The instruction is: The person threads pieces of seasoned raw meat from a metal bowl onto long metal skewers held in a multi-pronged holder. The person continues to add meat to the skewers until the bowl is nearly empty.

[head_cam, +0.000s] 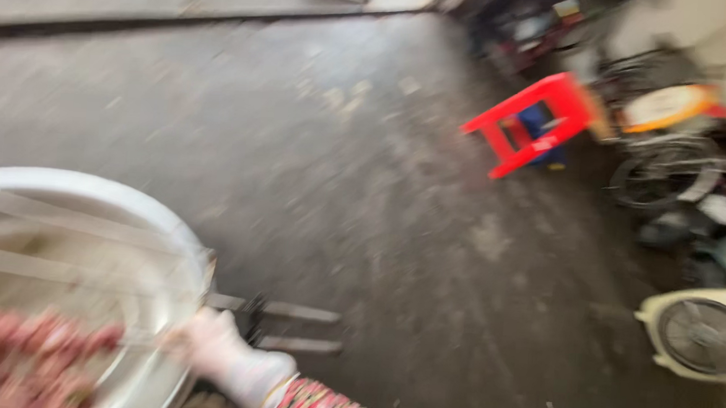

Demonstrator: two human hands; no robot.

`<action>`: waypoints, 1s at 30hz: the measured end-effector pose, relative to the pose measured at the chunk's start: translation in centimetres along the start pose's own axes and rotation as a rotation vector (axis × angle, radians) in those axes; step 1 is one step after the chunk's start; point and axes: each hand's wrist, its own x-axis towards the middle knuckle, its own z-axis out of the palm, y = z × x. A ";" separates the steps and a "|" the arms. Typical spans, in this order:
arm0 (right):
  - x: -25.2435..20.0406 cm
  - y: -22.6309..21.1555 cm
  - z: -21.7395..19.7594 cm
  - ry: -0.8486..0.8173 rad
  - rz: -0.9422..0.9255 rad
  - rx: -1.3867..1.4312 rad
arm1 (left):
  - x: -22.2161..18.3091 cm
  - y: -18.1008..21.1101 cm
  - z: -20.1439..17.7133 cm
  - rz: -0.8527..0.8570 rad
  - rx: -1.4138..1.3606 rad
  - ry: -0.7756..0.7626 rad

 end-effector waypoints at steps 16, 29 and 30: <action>-0.6 -2.1 -0.5 -0.087 0.075 0.012 | -7.5 7.4 -15.6 0.097 0.521 -0.249; -0.3 -3.9 -1.5 -0.141 0.199 0.080 | -3.3 2.6 -4.9 0.252 0.341 -0.062; -0.3 -3.9 -1.5 -0.122 0.168 0.076 | -3.4 1.9 -4.0 0.249 0.436 -0.048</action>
